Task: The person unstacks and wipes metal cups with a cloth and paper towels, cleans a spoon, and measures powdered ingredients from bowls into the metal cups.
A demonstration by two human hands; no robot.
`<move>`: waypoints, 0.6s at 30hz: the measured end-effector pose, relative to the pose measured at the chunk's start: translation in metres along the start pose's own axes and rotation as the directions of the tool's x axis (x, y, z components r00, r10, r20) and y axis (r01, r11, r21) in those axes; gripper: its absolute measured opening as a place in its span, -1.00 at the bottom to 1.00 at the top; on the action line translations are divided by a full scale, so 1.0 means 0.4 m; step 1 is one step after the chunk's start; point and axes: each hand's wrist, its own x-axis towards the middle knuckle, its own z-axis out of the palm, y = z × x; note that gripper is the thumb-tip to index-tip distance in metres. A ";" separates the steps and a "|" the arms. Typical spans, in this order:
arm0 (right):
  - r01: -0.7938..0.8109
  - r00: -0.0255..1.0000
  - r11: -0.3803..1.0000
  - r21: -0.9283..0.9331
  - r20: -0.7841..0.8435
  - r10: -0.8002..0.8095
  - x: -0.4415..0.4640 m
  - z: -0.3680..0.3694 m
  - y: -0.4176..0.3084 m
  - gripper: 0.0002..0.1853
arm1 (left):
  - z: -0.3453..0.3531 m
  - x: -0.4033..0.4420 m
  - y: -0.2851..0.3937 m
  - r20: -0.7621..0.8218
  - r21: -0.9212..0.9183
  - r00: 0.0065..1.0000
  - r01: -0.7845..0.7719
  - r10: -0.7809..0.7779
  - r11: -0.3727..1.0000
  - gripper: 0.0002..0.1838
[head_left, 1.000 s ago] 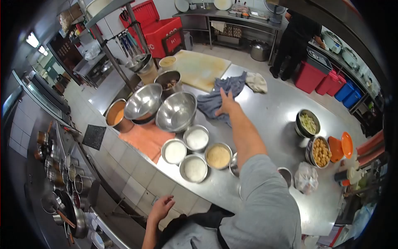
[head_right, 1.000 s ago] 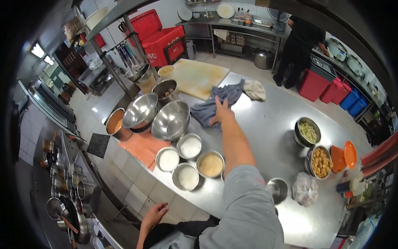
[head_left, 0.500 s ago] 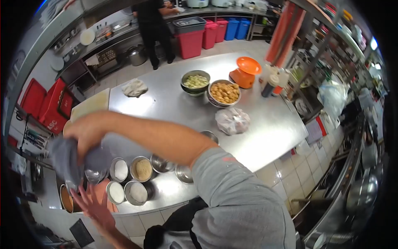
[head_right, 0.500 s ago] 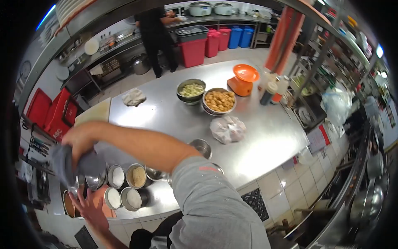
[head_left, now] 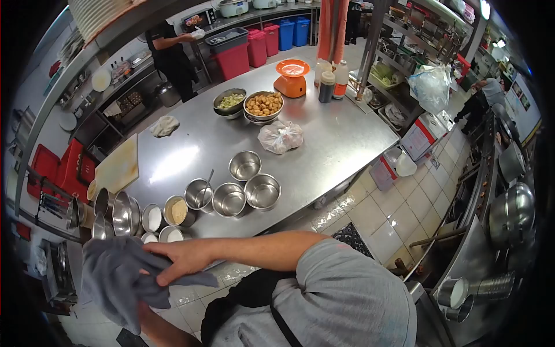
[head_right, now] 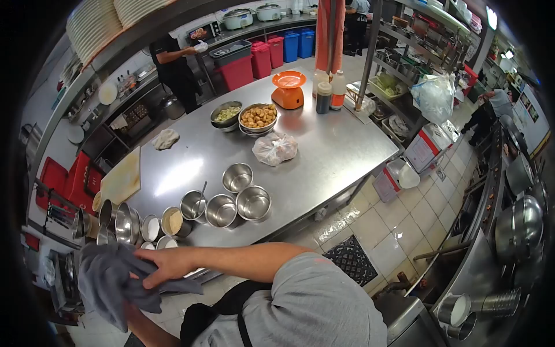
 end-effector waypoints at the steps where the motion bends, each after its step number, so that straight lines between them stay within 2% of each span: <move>1: 0.010 1.000 1.000 0.005 -0.018 -0.010 -0.016 0.017 -0.050 -0.06 | -0.015 -0.008 0.005 0.046 -0.305 0.998 0.064 -0.053 0.950 -0.45; 2: 0.020 0.999 1.000 0.011 -0.035 -0.020 -0.032 0.038 -0.099 -0.17 | -0.058 -0.007 0.034 0.143 -0.780 0.981 0.192 -0.129 0.595 -0.41; 3: -0.050 0.998 0.946 0.320 -0.015 0.058 -0.036 0.030 0.029 -0.27 | -0.105 -0.019 0.072 0.286 -0.952 0.946 0.298 -0.155 0.067 -0.37; 4: -0.034 0.999 0.961 0.276 0.031 0.026 -0.038 0.016 0.030 -0.34 | -0.169 -0.017 0.096 0.357 -0.921 0.925 0.326 -0.128 -0.212 -0.32; 5: -0.013 0.997 0.972 0.234 0.078 -0.005 -0.042 0.004 0.027 -0.41 | -0.230 0.004 0.084 0.339 -0.893 0.933 0.278 -0.122 -0.353 -0.27; 6: 0.013 0.992 0.981 0.194 0.124 -0.037 -0.048 -0.009 0.025 -0.47 | -0.276 0.040 0.069 0.293 -0.891 0.945 0.216 -0.142 -0.400 -0.23; 7: 0.096 0.985 0.993 -0.068 0.152 -0.085 -0.087 -0.035 -0.038 -0.47 | -0.319 0.101 -0.008 0.339 -0.775 0.937 0.229 -0.081 -0.588 -0.29; 8: 0.186 0.975 0.929 -0.320 0.179 -0.133 -0.126 -0.064 -0.099 -0.48 | -0.358 0.188 -0.085 0.345 -0.613 0.938 0.211 -0.018 -0.761 -0.36; 9: 0.092 0.986 0.951 -0.296 0.158 -0.046 -0.158 -0.098 -0.139 -0.48 | -0.328 0.224 -0.124 0.391 -0.691 0.895 0.131 -0.215 -0.711 -0.41; 11: -0.107 0.970 0.991 -0.079 0.209 0.121 -0.210 -0.141 -0.194 -0.47 | -0.293 0.301 -0.176 0.384 -0.818 0.752 0.008 -0.536 -0.575 -0.49; 12: -0.119 0.966 0.991 -0.067 0.225 0.131 -0.246 -0.168 -0.221 -0.46 | -0.294 0.389 -0.287 0.237 -0.904 0.635 -0.133 -0.735 -0.407 -0.55; 14: -0.154 0.957 0.988 -0.029 0.246 0.156 -0.303 -0.219 -0.256 -0.44 | -0.158 0.556 -0.416 0.135 -0.907 0.415 -0.314 -0.900 -0.281 -0.30; 15: -0.149 0.967 0.988 -0.036 0.203 0.153 -0.326 -0.241 -0.261 -0.44 | -0.113 0.634 -0.506 -0.090 -0.991 0.317 0.064 -0.944 0.116 -0.33; 16: -0.152 0.976 0.988 -0.036 0.154 0.156 -0.355 -0.257 -0.259 -0.45 | -0.081 0.731 -0.585 -0.294 -0.907 0.231 0.238 -0.927 0.347 -0.53; 17: -0.166 0.981 0.986 -0.026 0.095 0.168 -0.386 -0.266 -0.253 -0.46 | 0.002 0.825 -0.642 -0.234 -0.921 0.190 0.271 -0.954 0.280 -0.51; 18: -0.151 0.987 0.986 -0.073 0.052 0.155 -0.412 -0.274 -0.251 -0.46 | 0.070 0.920 -0.682 -0.171 -0.887 0.154 0.405 -0.973 0.220 -0.49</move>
